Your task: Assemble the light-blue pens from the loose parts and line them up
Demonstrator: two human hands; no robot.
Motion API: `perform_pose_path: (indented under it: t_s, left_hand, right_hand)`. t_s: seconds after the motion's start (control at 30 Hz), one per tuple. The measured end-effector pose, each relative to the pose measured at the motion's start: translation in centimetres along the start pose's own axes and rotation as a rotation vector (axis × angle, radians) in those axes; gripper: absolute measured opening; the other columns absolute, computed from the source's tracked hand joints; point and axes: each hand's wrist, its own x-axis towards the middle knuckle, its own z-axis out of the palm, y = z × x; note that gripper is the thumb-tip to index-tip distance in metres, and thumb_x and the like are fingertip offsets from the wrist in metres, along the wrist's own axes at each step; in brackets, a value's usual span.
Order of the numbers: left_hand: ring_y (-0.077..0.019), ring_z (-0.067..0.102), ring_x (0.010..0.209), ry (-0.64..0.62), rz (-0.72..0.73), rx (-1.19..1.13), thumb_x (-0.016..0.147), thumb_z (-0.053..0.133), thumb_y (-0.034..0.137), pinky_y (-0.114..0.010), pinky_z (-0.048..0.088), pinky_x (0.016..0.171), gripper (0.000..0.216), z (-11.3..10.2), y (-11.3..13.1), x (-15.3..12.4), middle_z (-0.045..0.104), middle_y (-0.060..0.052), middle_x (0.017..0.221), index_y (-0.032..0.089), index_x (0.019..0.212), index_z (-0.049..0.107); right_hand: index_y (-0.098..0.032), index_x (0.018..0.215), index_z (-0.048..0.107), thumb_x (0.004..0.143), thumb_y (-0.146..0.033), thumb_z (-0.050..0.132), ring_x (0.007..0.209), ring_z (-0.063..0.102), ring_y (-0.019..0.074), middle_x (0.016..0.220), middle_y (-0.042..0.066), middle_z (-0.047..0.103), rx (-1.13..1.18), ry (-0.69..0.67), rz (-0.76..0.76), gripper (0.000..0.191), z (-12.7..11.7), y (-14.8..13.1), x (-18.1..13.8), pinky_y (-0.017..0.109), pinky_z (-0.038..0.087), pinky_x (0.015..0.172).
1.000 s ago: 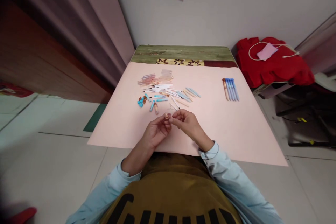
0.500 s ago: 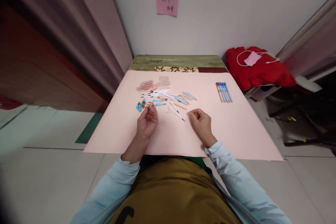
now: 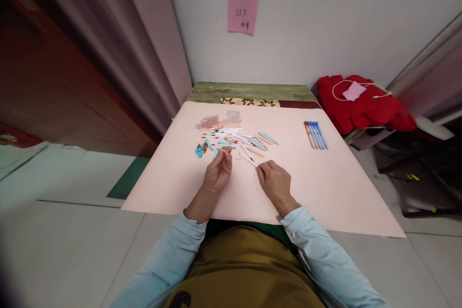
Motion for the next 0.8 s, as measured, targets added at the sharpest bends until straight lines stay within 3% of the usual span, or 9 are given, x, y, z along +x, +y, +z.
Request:
perform_pose_path:
  t_s: [0.33,0.53,0.63,0.8]
  left_hand:
    - [-0.0064,0.067,0.071,-0.104,0.026,0.094,0.089,0.060,0.008,-0.016,0.056,0.070,0.013,-1.1,-0.3,0.1,0.071,-0.005,0.089,0.013,0.098,0.069]
    - [-0.0070,0.066,0.069,-0.134,0.011,0.127,0.088,0.066,0.017,-0.016,0.056,0.065,0.014,-1.6,-0.4,0.2,0.070,-0.004,0.086,0.013,0.101,0.069]
    - [-0.0081,0.069,0.075,-0.136,0.010,0.149,0.089,0.065,0.018,-0.017,0.058,0.071,0.011,-1.4,-0.4,0.2,0.072,-0.008,0.100,0.013,0.098,0.069]
    - [-0.0067,0.069,0.076,-0.151,0.001,0.149,0.089,0.064,0.016,-0.018,0.059,0.075,0.007,-0.9,-0.4,-0.1,0.064,-0.012,0.132,0.013,0.095,0.067]
  right_hand:
    - [-0.022,0.087,0.073,0.093,-0.037,0.055,0.072,0.062,0.0149,0.087,0.003,0.071,0.134,0.043,0.035,0.024,-0.5,-0.3,0.0,0.027,0.035,0.061]
    - [-0.019,0.086,0.070,0.089,-0.042,0.058,0.058,0.056,0.0132,0.069,0.000,0.067,0.656,0.042,0.318,0.025,-1.7,-0.1,2.2,0.025,0.042,0.057]
    - [-0.018,0.084,0.069,0.085,-0.043,0.063,0.056,0.054,0.0125,0.066,0.000,0.065,0.830,-0.008,0.322,0.025,-2.5,-1.2,3.8,0.024,0.043,0.055]
    - [-0.019,0.079,0.068,0.084,-0.039,0.065,0.051,0.046,0.0099,0.058,-0.004,0.056,0.889,-0.055,0.239,0.021,-2.1,-3.6,4.5,0.022,0.037,0.050]
